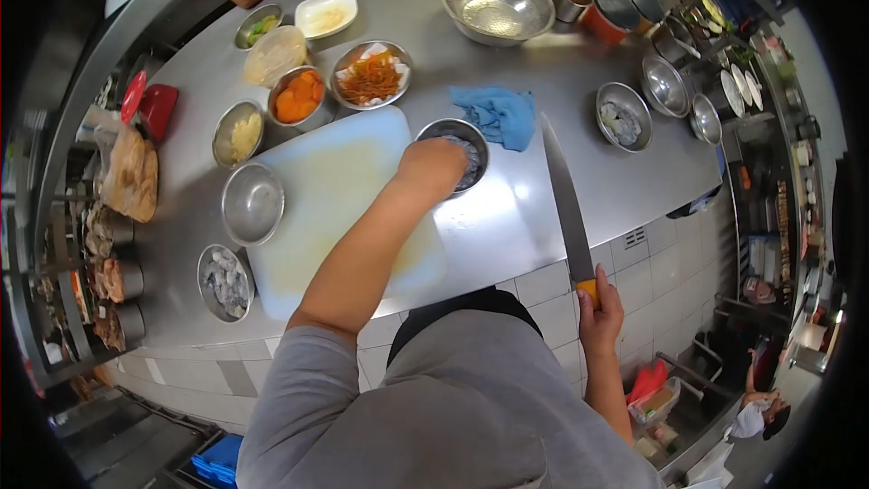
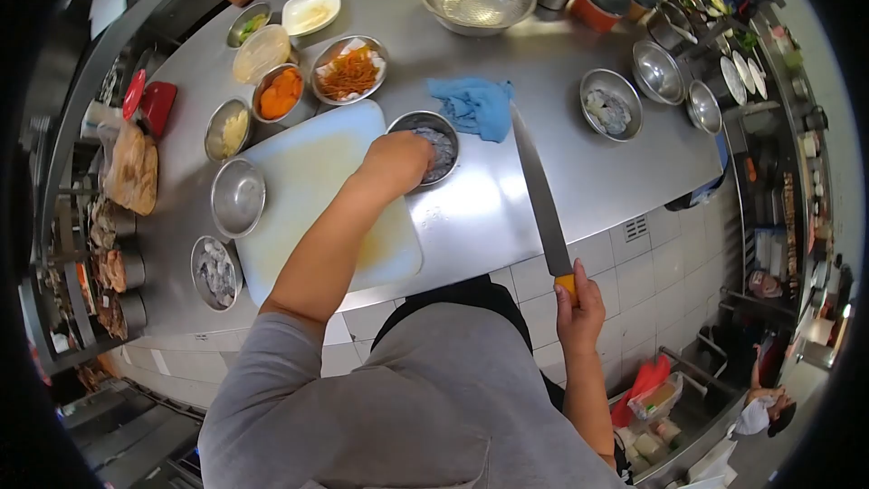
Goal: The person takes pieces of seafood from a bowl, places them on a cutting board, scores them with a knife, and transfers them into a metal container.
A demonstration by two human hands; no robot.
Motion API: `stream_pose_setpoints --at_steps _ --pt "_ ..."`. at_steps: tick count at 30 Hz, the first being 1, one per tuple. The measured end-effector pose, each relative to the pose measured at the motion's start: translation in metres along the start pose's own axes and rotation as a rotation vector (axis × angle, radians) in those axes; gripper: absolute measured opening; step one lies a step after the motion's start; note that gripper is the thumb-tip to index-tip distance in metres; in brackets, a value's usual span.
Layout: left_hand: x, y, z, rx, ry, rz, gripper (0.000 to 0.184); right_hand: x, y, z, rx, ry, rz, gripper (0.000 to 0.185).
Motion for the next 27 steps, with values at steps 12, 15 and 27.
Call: stream_pose_setpoints --at_steps 12,15,27 --pt "-0.194 0.030 0.381 0.887 0.458 0.331 0.027 -0.073 -0.059 0.055 -0.070 0.109 -0.107 0.056" --pt "-0.256 0.013 0.492 0.823 0.828 0.185 0.026 -0.086 -0.081 0.065 -0.164 0.145 -0.036 0.055" --pt "-0.292 -0.039 0.469 0.583 0.675 0.006 0.032 -0.140 -0.129 0.114 -0.267 0.219 0.040 0.055"
Point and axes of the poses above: each hand's wrist, its own z-axis away from the middle knuckle, its own y-axis out of the back of the hand, x = y × z, the point moved 10 cm from there along -z, towards the middle knuckle, and after that the axes turned 7 degrees about -y, right-handed, at the moved point
